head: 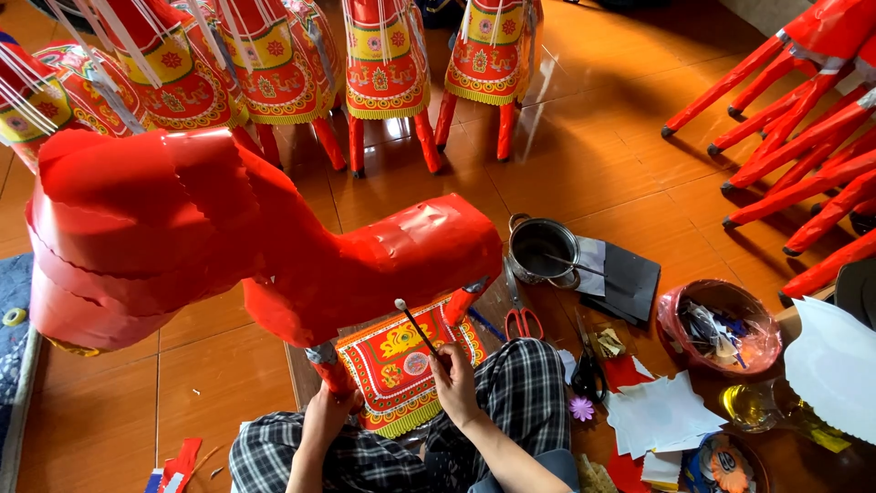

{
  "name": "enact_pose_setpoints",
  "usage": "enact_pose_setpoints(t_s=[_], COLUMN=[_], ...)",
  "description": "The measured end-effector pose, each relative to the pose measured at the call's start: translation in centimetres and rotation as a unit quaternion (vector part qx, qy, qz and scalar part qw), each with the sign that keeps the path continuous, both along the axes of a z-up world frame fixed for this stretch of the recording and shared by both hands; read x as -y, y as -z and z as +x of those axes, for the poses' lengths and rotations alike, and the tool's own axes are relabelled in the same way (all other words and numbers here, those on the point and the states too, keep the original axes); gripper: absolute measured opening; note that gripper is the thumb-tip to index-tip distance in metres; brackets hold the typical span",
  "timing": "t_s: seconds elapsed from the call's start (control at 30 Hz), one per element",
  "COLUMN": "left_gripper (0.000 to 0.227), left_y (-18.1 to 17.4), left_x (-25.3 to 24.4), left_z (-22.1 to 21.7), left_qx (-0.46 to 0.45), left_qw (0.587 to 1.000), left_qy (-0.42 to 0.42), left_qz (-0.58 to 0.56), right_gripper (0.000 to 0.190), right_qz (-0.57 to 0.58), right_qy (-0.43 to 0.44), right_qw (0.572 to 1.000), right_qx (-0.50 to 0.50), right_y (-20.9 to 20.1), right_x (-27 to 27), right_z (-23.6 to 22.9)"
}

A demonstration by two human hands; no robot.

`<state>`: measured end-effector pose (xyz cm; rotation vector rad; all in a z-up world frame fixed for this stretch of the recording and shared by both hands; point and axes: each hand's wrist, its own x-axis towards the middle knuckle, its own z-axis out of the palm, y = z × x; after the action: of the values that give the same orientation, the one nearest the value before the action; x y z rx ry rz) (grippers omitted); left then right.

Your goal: Decorating paper horse models by applying glue and attaching paper ornaments

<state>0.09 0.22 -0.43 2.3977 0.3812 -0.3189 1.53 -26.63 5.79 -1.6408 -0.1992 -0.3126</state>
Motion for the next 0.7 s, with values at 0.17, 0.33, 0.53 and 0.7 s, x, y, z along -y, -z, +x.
enact_pose_setpoints(t_s=[0.17,0.33,0.53,0.7], left_gripper=[0.047,0.049,0.052,0.046], left_y=[0.5,1.0,1.3,0.2], left_x=[-0.1,-0.2,-0.3,0.0], left_z=[-0.1,-0.1,0.1,0.3], left_qx=[0.011,0.023,0.017,-0.034], left_qw=[1.000,1.000,1.000,0.999], left_qy=[0.004,-0.001,0.000,-0.022], left_qz=[0.002,0.002,0.011,0.007], right_gripper=[0.012,0.011,0.011,0.012], right_qz=[-0.013,-0.018,-0.016,-0.004], right_qy=[0.006,0.010,0.013,0.011], right_qw=[1.000,1.000,1.000,1.000], right_qx=[0.009,0.016,0.011,-0.008], right_y=[0.2,0.2,0.0,0.8], right_x=[0.0,0.0,0.0,0.1], right_z=[0.0,-0.1,0.0,0.0])
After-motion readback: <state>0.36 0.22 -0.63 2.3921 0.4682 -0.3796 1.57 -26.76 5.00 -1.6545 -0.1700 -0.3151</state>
